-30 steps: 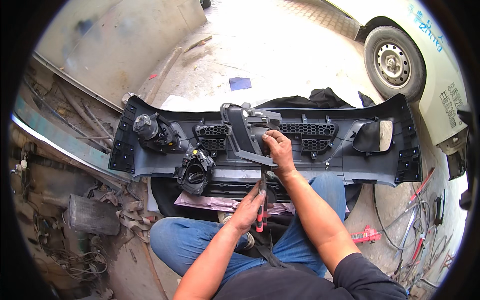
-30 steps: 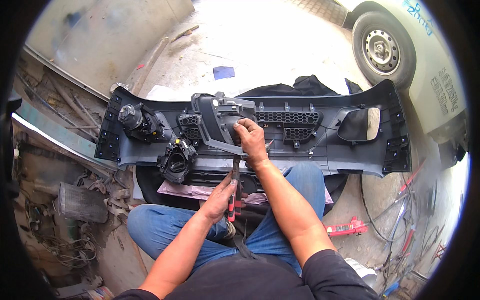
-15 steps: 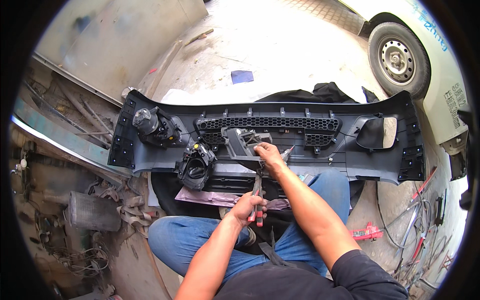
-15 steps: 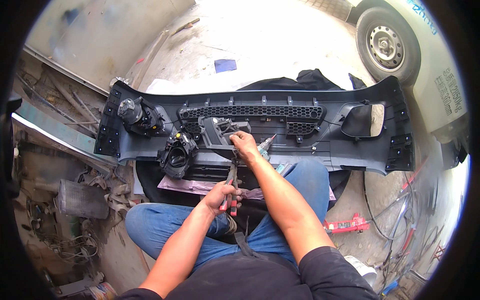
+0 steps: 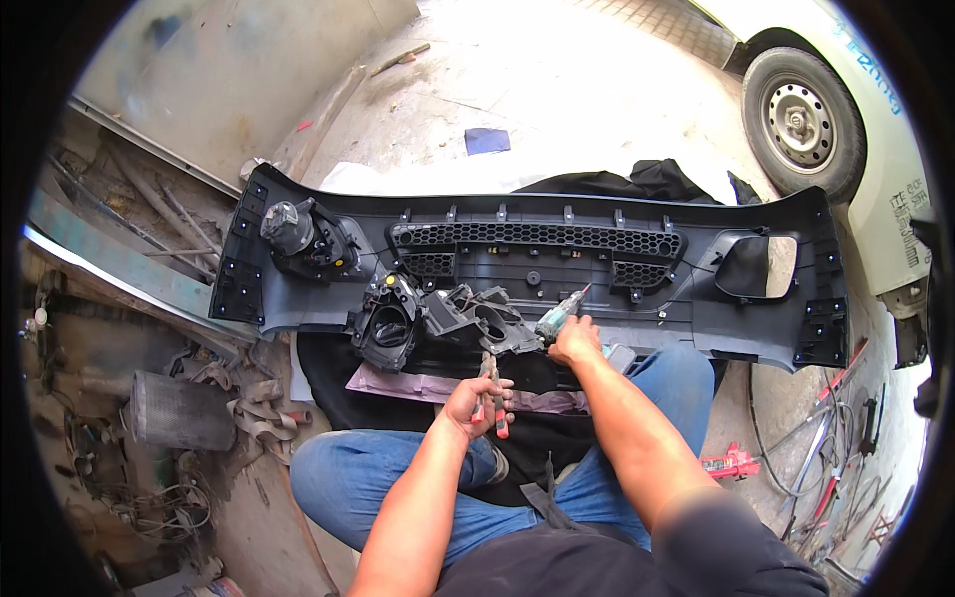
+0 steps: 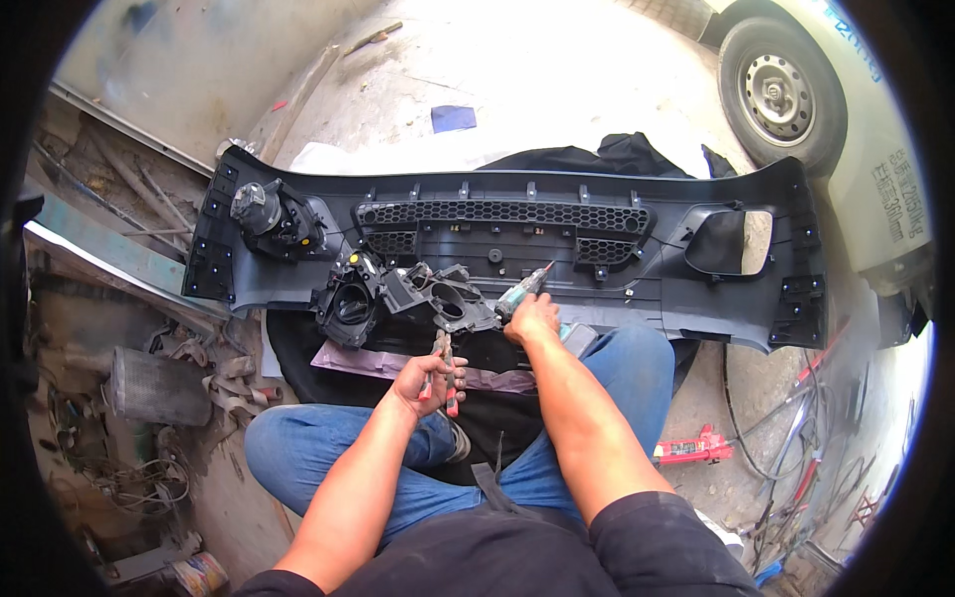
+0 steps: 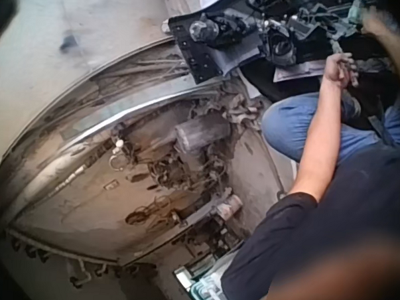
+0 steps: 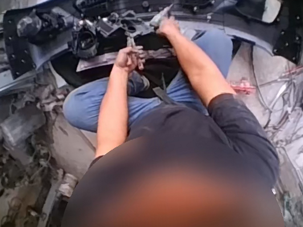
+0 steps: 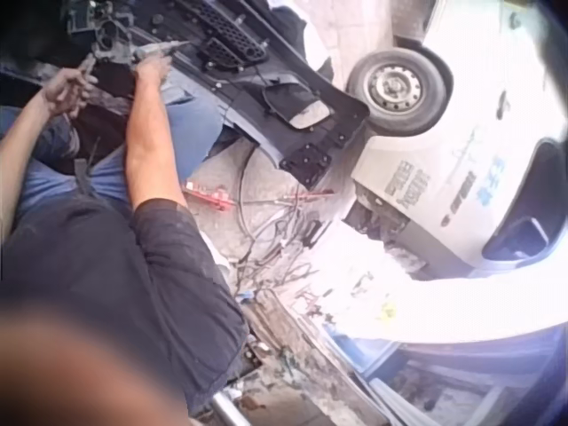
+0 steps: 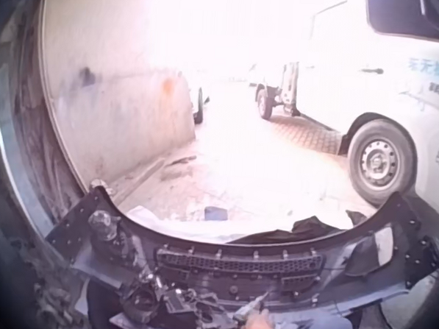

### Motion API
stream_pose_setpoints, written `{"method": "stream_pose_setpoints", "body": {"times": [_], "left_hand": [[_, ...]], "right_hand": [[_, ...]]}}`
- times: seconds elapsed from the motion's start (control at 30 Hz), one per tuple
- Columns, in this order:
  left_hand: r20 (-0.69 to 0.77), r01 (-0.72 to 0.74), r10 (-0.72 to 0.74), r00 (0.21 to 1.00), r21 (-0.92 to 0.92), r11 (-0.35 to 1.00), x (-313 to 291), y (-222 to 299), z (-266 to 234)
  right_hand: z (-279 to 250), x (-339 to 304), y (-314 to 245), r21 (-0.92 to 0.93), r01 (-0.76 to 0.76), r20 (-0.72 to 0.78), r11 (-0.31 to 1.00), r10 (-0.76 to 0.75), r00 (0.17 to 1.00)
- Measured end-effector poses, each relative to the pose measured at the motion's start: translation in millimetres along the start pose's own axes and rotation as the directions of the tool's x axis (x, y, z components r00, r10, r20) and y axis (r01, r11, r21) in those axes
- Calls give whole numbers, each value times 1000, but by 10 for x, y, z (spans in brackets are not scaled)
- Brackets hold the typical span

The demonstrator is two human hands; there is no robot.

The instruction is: The person sits on the ground and uses a cordless drill and pliers to attach headlight housings and other components to a car bumper. They reposition the bumper and continue fastening parts in a cluttered workshop area.

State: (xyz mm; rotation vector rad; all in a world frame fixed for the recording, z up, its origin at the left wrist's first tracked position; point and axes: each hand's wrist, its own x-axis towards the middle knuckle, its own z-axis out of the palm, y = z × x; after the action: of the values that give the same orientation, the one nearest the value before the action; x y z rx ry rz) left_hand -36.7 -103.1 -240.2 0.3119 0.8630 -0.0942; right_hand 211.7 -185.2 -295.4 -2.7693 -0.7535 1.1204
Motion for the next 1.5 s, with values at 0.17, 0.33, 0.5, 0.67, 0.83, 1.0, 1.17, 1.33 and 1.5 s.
{"method": "stream_pose_setpoints", "body": {"times": [0.17,0.33,0.5,0.67,0.83,1.0,1.17,1.33,1.5], "left_hand": [[-40,18,-17,999,30,999,-10,-24,1],[-81,-19,23,996,51,999,-30,-32,92],[-94,-162,173,980,109,981,-49,53,218],[-65,-329,341,938,148,933,-139,262,381],[37,-415,414,910,116,902,-236,426,437],[87,-458,452,888,63,887,-322,467,448],[158,-504,497,853,5,864,-358,498,521],[177,-515,497,850,73,854,-424,508,574],[176,-503,480,859,115,857,-487,509,625]], "right_hand": [[165,224,163,-81,-20,120,997,29,992],[44,254,115,-179,31,183,983,2,983],[-438,39,86,194,-33,-26,980,38,999],[-1055,-260,78,795,218,-207,567,-85,975],[-1400,-882,122,984,178,-151,25,-422,894],[-1174,-1197,40,978,167,-92,126,-456,885],[-1087,-1183,11,967,154,-33,203,-499,866],[-1134,-1124,20,960,121,14,251,-477,879],[-1153,-1082,-3,970,104,14,220,-475,880]]}}
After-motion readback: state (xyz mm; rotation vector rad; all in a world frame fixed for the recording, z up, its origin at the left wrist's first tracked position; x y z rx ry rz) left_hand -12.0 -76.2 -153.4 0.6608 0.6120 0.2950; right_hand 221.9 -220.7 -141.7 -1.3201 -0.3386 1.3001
